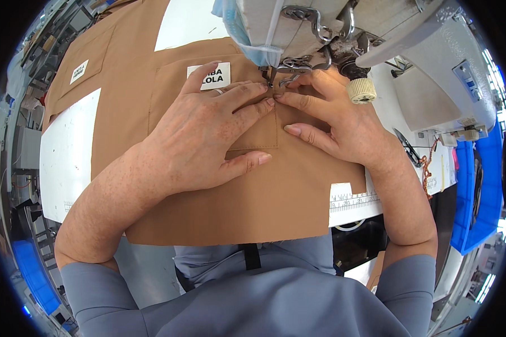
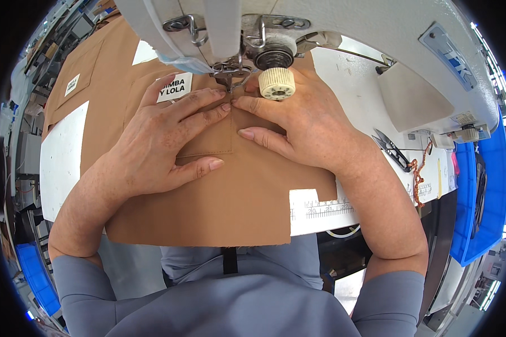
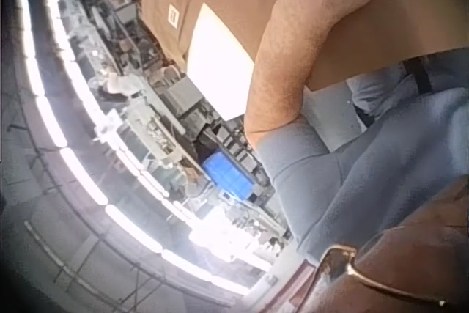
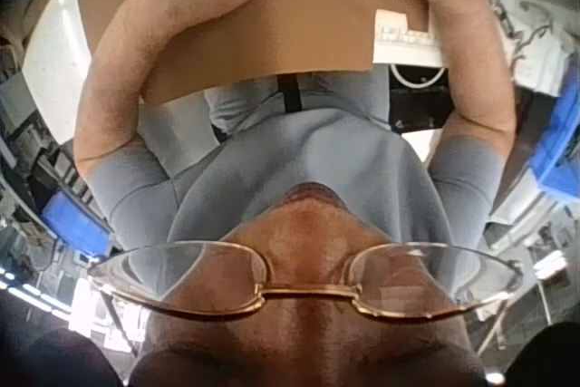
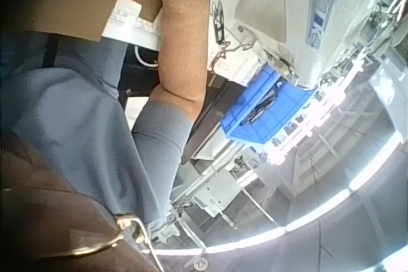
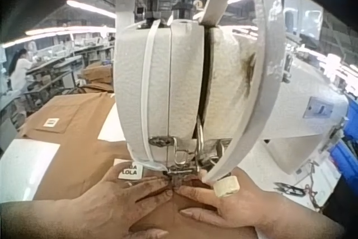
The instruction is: Sew a pocket piece onto a leather panel using an industrial sewing machine and trim the threads.
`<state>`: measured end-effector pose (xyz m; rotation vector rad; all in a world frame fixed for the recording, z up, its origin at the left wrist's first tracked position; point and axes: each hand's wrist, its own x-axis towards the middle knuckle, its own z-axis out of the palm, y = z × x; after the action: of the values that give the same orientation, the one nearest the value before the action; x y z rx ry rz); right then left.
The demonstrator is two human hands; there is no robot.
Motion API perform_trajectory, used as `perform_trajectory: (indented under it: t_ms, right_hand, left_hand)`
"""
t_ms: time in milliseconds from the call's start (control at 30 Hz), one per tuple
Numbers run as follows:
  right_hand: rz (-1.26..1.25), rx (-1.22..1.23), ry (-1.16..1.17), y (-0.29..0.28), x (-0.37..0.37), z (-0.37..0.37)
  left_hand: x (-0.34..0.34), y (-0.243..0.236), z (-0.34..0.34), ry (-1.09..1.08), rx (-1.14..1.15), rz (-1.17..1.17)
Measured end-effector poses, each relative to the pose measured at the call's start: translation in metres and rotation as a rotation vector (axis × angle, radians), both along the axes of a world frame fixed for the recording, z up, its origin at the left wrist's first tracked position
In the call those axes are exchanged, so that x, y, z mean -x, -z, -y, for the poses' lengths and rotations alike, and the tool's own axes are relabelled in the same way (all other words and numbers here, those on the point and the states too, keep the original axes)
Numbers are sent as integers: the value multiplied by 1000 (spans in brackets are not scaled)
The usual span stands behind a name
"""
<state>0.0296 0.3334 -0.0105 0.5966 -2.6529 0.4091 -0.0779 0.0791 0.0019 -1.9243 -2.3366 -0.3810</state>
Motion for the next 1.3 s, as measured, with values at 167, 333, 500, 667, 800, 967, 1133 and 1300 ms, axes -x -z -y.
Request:
perform_trajectory:
  t_ms: [167, 333, 500, 667, 800, 967, 1133, 1300]
  right_hand:
    - [-4, 23, 4, 1, 2, 1]
    - [7, 22, 16, 3, 0, -1]
    - [38, 254, 130, 7, 4, -10]
    - [59, 801, 174, 13, 7, -18]
    - [75, 887, 193, 15, 10, -19]
    - [119, 886, 245, 12, 10, -17]
    - [180, 914, 195, 7, 10, -22]
    - [175, 896, 170, 5, 10, -23]
  left_hand:
    - [3, 0, -1, 2, 6, -7]
    - [3, 0, -2, -3, 5, -17]
    - [4, 1, -1, -9, 7, -10]
    - [4, 2, -2, -1, -4, -12]
    - [4, 2, -2, 8, -10, -5]
    - [5, 2, -1, 12, -5, -4]
    - [3, 0, -1, 15, -7, 1]
    - [2, -3, 0, 6, 15, 14]
